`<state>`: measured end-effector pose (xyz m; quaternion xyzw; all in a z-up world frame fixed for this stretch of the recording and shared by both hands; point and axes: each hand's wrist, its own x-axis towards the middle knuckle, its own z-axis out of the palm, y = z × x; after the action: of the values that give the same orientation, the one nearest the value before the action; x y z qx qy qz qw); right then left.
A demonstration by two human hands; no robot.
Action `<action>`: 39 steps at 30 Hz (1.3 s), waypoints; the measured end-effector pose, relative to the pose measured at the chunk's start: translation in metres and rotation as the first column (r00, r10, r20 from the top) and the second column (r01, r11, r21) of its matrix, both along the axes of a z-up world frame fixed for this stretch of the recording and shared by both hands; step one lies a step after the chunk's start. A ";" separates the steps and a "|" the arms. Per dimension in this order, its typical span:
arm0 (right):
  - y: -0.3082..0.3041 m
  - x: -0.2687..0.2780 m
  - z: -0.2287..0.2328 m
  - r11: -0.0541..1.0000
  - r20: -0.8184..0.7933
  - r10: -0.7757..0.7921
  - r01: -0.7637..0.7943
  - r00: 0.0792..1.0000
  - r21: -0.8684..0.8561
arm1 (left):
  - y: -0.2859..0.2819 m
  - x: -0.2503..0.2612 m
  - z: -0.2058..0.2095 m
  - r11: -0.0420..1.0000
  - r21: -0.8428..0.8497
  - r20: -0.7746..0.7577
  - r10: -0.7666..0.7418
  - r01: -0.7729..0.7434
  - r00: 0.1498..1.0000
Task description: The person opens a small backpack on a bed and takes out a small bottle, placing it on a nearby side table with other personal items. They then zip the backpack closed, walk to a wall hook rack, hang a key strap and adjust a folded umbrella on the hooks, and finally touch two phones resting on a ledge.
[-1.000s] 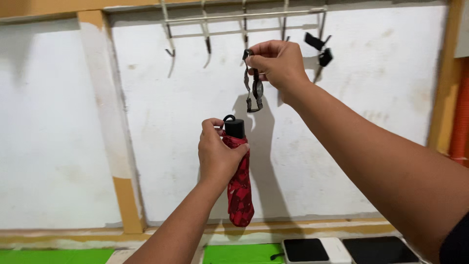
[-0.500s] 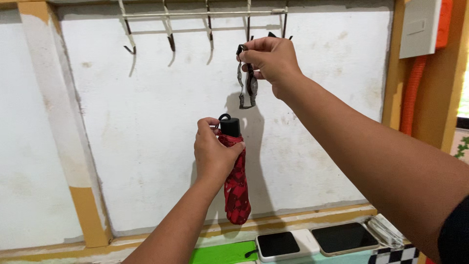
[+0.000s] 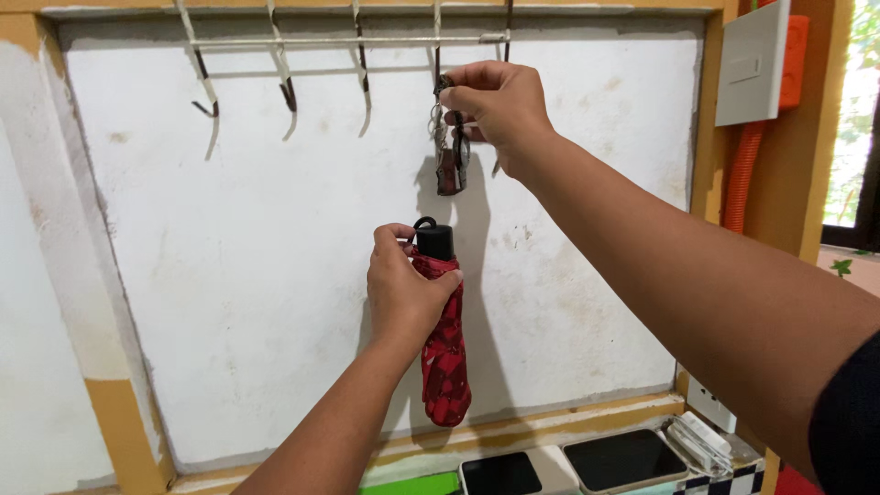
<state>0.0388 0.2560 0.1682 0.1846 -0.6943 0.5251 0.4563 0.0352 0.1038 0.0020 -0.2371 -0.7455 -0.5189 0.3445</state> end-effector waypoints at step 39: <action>-0.037 -0.022 0.037 0.981 0.029 -0.024 0.018 0.999 0.193 | -0.015 0.002 -0.013 1.000 0.003 -0.013 0.005 -0.005 1.000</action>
<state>0.0171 0.2191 0.2053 0.2122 -0.7507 0.4535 0.4310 0.0369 0.0886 -0.0105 -0.2381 -0.7430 -0.5177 0.3511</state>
